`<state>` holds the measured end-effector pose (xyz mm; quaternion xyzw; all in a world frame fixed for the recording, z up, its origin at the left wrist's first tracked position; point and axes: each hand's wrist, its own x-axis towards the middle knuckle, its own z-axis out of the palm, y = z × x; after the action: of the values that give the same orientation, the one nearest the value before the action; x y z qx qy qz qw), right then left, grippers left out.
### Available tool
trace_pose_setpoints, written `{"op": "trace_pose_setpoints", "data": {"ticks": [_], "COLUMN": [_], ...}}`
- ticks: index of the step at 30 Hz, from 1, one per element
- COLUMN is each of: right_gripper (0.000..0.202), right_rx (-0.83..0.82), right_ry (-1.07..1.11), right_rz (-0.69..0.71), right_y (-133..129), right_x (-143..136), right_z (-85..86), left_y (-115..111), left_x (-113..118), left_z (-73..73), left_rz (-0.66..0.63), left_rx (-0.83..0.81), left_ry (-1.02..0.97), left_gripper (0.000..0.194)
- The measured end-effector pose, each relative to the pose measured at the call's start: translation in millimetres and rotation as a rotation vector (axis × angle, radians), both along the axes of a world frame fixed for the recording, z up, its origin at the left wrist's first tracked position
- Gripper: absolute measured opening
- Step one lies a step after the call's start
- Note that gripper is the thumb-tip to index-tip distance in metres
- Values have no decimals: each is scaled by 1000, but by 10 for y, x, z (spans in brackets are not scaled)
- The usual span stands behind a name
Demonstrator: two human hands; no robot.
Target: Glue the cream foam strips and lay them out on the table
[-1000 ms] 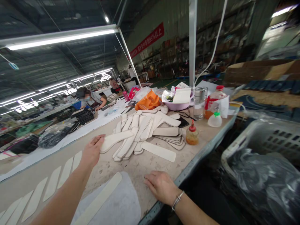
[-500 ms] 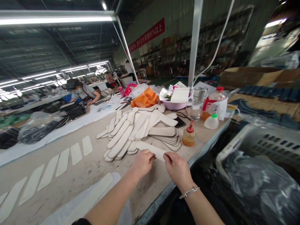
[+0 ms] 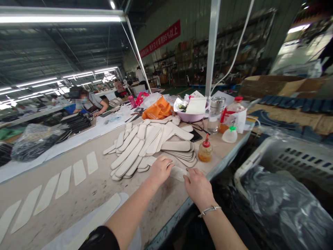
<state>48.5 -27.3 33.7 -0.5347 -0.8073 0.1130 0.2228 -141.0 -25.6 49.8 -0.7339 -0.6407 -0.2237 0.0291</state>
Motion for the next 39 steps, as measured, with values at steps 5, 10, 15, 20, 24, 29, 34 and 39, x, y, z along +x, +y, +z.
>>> {"op": "trace_pose_setpoints", "data": {"ticks": [5, 10, 15, 20, 24, 29, 34, 39], "right_gripper": [28, 29, 34, 37, 38, 37, 30, 26], "right_rx": [-27, -7, 114, 172, 134, 50, -64, -169], "right_ry": [-40, -36, 36, 134, 209, 250, 255, 397], "right_rz": [-24, 27, 85, 140, 149, 149, 96, 35], "right_y": [11, 22, 107, 222, 239, 138, 22, 71], "right_x": [-9, 16, 71, 94, 75, -45, -91, -95], "right_z": [11, -31, -252, -471, -541, -439, -152, -70], "left_y": [667, 1040, 1118, 1133, 1087, 1101, 1169, 1172], "left_x": [136, 317, 319, 228, 230, 362, 411, 233], "left_z": [87, 51, -2, -17, 48, 55, -2, 149], "left_rz": [-102, -187, -232, -208, -150, -129, -153, -178], "left_rx": [-38, -105, -171, -192, -163, -173, -169, -54], "left_ry": [96, 218, 357, 391, 374, 343, 257, 106], "left_gripper": [28, 20, 31, 13, 20, 25, 16, 20]}}
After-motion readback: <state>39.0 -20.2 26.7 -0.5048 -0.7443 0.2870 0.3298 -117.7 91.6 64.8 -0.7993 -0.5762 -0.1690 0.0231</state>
